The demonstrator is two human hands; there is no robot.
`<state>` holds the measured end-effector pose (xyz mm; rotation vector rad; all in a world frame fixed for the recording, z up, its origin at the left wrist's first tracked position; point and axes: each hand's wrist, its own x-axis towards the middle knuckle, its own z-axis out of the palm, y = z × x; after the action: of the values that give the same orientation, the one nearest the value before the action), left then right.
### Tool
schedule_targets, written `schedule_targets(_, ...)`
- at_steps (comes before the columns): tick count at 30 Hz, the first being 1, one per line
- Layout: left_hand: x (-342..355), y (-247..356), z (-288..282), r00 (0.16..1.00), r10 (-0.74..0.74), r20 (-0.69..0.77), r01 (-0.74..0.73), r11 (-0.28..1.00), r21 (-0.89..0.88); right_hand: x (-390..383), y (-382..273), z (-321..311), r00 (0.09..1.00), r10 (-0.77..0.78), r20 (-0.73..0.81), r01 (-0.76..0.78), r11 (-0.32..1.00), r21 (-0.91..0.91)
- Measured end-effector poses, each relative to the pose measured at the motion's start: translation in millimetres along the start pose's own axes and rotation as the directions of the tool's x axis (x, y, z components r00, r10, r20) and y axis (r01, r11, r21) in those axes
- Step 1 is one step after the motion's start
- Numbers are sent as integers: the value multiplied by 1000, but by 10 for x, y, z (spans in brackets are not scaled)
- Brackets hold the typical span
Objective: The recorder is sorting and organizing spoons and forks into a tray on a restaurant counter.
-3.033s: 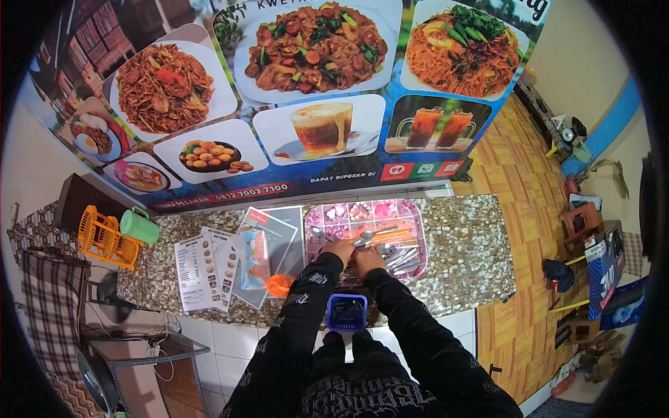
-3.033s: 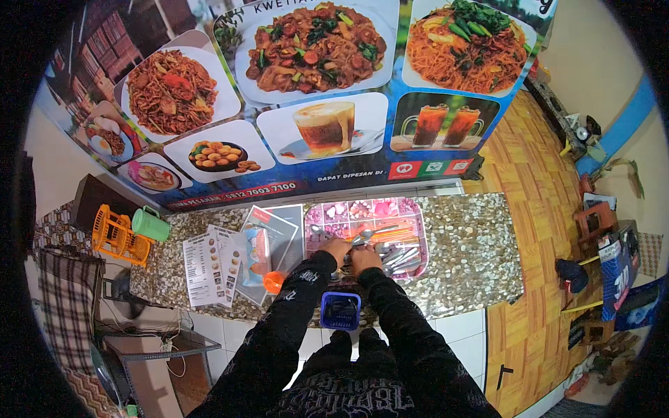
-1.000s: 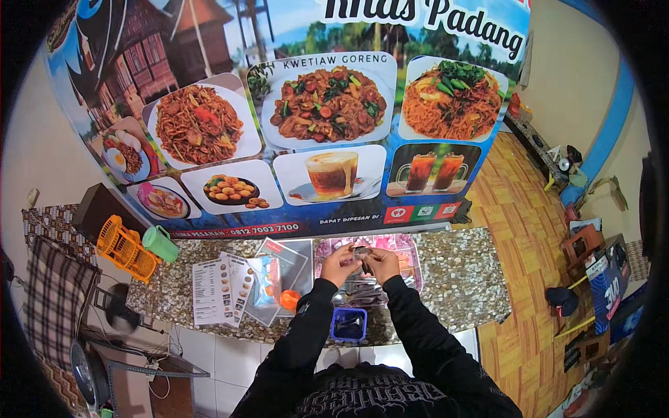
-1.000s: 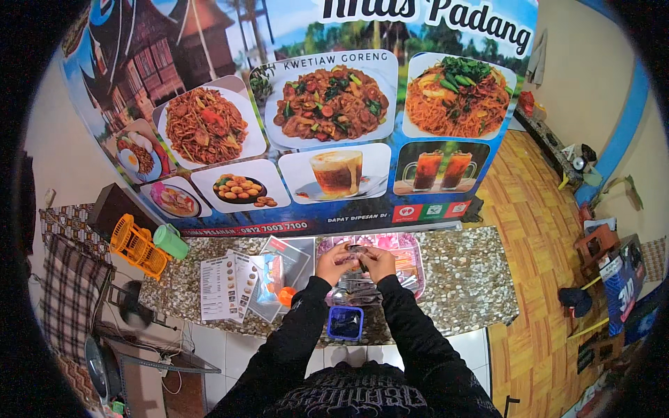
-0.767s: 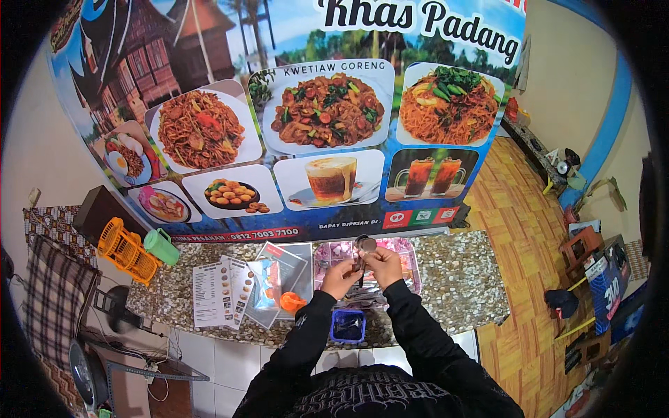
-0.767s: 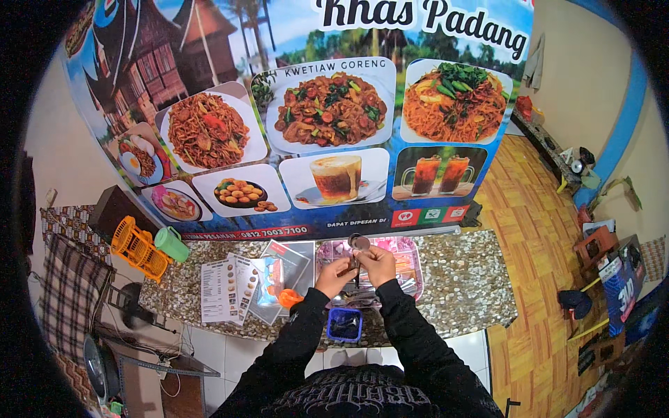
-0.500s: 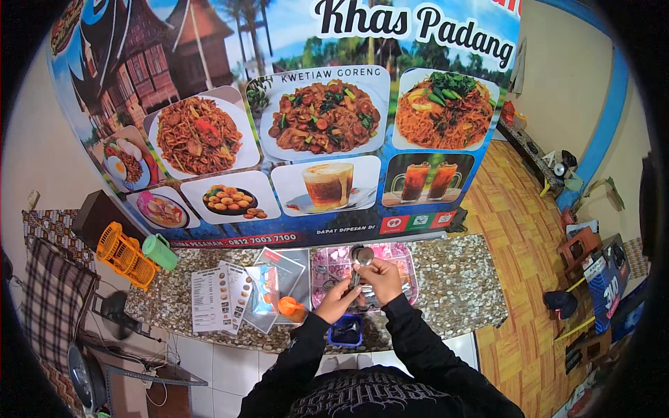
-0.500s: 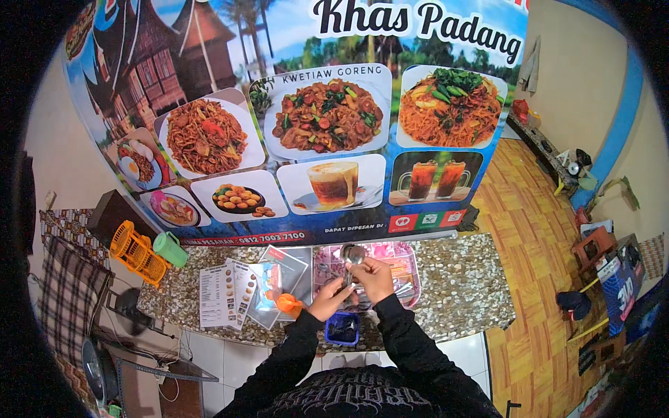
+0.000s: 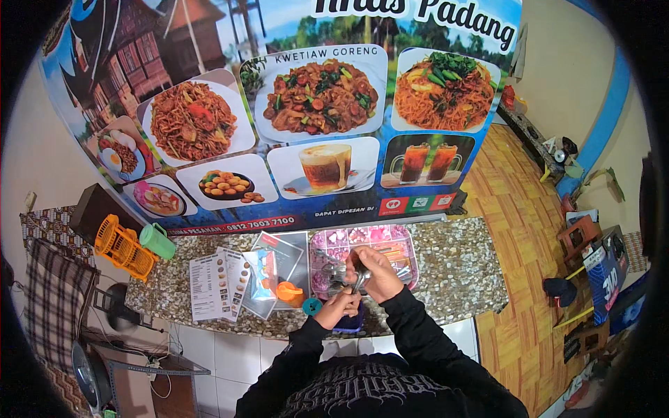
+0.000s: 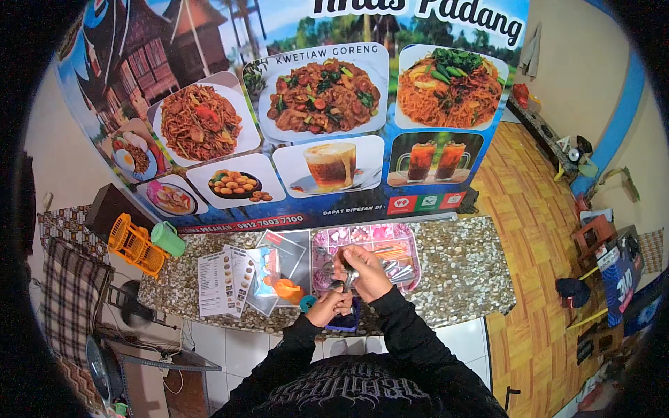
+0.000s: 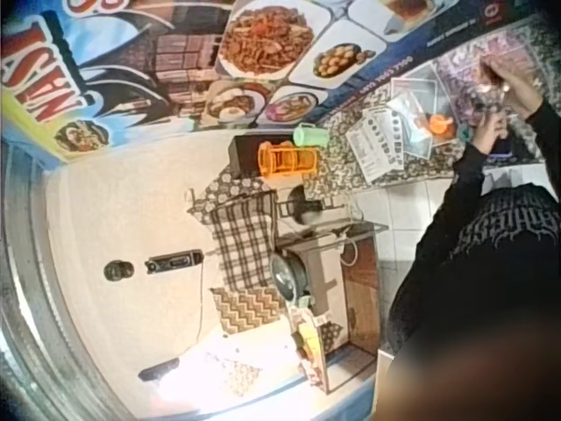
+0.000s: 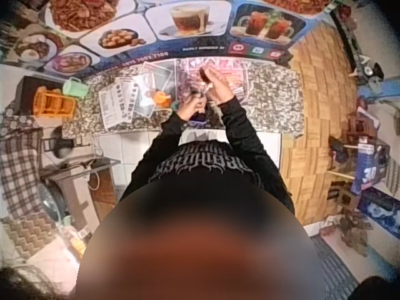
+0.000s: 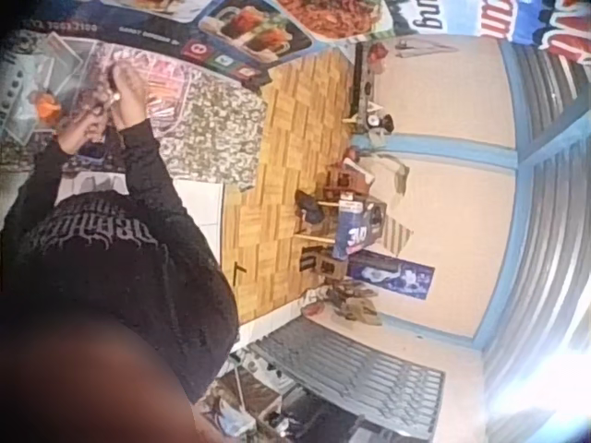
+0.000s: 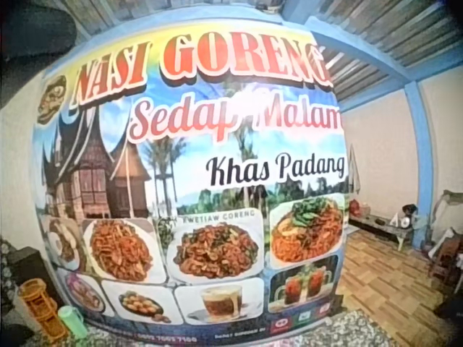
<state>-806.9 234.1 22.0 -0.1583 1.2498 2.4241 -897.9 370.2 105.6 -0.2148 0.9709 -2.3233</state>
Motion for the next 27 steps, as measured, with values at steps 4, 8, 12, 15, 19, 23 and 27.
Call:
schedule_targets(4, -21, -185, -136, 998, 36, 50, -36, 999, 0, -31, 145, -15, 994, 23, 109, -12, 995, -101)
schedule_targets(8, -74, -278, -109, 984, 164, 64, -172, 973, 152, -74, 273, -1, 999, -44, 2, 43, 963, -266)
schedule_targets(12, -152, -252, -46, 949, 313, -27, -281, 884, 373, -125, 277, 55, 995, -95, -9, 79, 868, -490)
schedule_targets(15, -231, -167, 17, 919, 388, -69, -329, 851, 408, -164, 261, 49, 992, -119, 44, 123, 820, -560)
schedule_targets(19, -315, 52, 140, 855, 519, -14, -305, 524, 795, -214, 260, -18, 982, -141, 122, 186, 762, -620)
schedule_targets(23, -352, 6, 53, 823, 567, -32, -306, 490, 816, -286, 266, -15, 984, -98, 151, 174, 739, -651)
schedule_targets(27, -356, -80, -132, 839, 541, -56, -247, 470, 848, -355, 294, -79, 948, -190, 254, 317, 570, -758)
